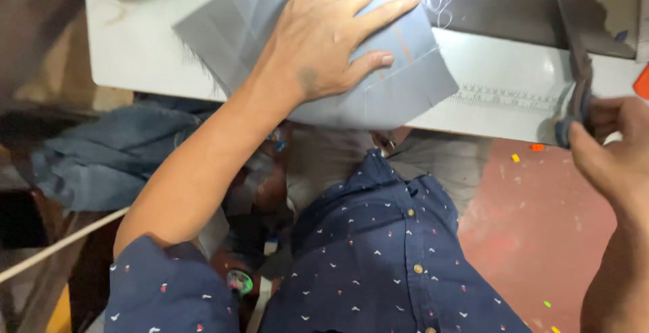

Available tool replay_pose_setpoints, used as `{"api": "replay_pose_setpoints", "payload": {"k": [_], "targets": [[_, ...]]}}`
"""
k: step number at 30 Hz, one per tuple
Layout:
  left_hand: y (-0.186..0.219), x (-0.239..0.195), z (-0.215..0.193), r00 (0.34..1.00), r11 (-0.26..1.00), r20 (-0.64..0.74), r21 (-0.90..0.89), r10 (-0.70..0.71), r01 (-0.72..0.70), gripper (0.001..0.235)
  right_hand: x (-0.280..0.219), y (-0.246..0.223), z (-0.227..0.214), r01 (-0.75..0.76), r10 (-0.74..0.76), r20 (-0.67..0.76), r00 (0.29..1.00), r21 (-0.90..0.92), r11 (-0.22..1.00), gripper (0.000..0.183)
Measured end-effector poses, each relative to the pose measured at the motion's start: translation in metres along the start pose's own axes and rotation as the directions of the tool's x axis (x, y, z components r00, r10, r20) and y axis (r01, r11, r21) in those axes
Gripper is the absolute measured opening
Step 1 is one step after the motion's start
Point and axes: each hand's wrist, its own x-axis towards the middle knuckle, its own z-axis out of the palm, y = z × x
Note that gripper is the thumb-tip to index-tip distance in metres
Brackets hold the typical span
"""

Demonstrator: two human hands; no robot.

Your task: Measuring, marking, and cutting fabric pieces at a workbench using a ruler and scissors

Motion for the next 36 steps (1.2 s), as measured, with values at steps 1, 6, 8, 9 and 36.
{"api": "replay_pose_setpoints", "payload": {"k": [1,6,8,9,36], "targets": [[0.001,0.001,0.004,1.000,1.000,-0.005,0.017,0.015,-0.015,0.065,0.013,0.009,-0.001,0.005,-0.004,-0.020,1.000,0.011,1.000,0.028],[0.038,0.003,0.017,0.945,0.947,0.064,0.050,-0.321,0.318,0.064,0.062,0.068,-0.005,0.162,-0.160,0.031,0.987,-0.068,0.984,0.044],[0.050,0.006,0.024,0.927,0.927,0.042,0.056,-0.374,0.371,0.067,0.055,0.004,-0.019,0.182,-0.181,0.019,0.983,-0.154,0.971,0.039],[0.057,0.007,0.028,0.903,0.902,0.020,0.059,-0.429,0.427,0.071,0.053,-0.028,-0.026,0.202,-0.205,0.012,0.979,-0.240,0.950,0.034],[0.052,0.061,0.035,0.942,0.939,0.067,0.133,-0.328,0.318,0.066,0.113,-0.171,0.055,0.691,-0.710,0.038,0.703,-0.273,0.669,0.045]]}}
